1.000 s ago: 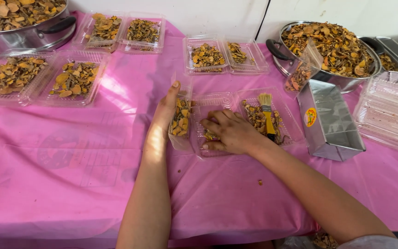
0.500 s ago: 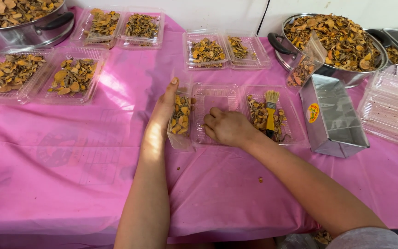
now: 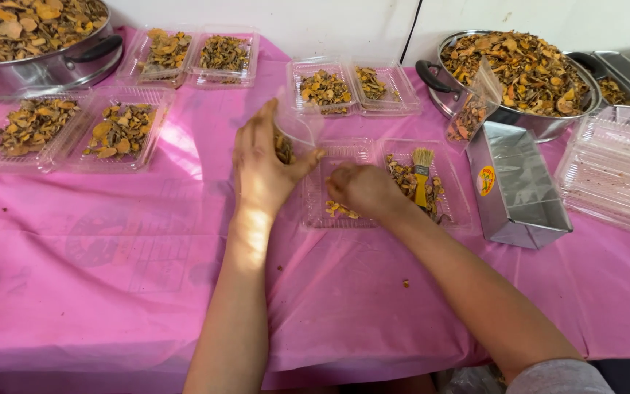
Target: The person sorts dried plant pieces in plastic trays using a small brush and then gathers and places the pieces into a small clear plastic bag.
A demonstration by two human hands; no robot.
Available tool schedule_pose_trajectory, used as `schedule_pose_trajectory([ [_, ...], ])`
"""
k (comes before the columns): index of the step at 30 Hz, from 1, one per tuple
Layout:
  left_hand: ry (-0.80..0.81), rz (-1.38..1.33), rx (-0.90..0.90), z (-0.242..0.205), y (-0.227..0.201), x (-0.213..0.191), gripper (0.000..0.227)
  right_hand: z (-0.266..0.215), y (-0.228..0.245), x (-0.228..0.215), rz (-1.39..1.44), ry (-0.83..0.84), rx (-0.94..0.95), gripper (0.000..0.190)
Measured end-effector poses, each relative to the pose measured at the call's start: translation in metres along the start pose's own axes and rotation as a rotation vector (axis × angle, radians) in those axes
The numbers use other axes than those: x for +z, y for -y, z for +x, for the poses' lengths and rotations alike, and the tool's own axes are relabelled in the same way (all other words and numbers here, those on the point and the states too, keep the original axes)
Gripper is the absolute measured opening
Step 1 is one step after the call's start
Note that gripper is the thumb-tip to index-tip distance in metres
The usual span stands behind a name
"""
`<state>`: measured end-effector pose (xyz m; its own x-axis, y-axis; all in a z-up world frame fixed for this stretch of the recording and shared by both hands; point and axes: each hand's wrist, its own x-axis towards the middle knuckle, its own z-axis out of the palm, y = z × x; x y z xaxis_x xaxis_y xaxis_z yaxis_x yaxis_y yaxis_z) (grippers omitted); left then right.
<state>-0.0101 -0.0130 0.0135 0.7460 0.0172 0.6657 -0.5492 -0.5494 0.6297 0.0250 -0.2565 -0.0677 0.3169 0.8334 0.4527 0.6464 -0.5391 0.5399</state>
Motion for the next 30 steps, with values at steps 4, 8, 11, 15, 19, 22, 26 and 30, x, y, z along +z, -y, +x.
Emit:
schedule_pose_trajectory([
  [4,0.072,0.203,0.158,-0.007,-0.004,0.004,0.100,0.024,-0.031,-0.027,0.190,-0.217,0.542,0.022],
  [8,0.200,0.252,0.167,-0.011,-0.020,0.001,0.100,0.050,-0.068,-0.047,0.277,-0.499,0.755,0.027],
  [11,0.199,0.273,0.223,-0.014,-0.016,0.015,0.102,0.070,-0.059,-0.054,0.346,-0.566,0.727,0.026],
  [15,0.203,0.243,0.201,-0.015,-0.018,0.017,0.105,0.082,-0.046,-0.066,0.345,-0.588,0.728,0.028],
  [19,0.209,0.202,0.169,-0.014,-0.019,0.017,0.104,0.091,-0.035,-0.089,0.502,-0.640,0.811,0.013],
  [22,0.202,0.189,0.168,-0.014,-0.019,0.018,0.106,0.093,-0.034,-0.092,0.539,-0.651,0.800,0.007],
  [26,0.179,0.188,0.153,-0.013,-0.015,0.020,0.105,0.095,-0.033,-0.089,0.566,-0.659,0.806,0.006],
  [30,0.182,0.197,0.153,-0.013,-0.014,0.020,0.102,0.098,-0.026,-0.101,0.574,-0.588,0.786,0.008],
])
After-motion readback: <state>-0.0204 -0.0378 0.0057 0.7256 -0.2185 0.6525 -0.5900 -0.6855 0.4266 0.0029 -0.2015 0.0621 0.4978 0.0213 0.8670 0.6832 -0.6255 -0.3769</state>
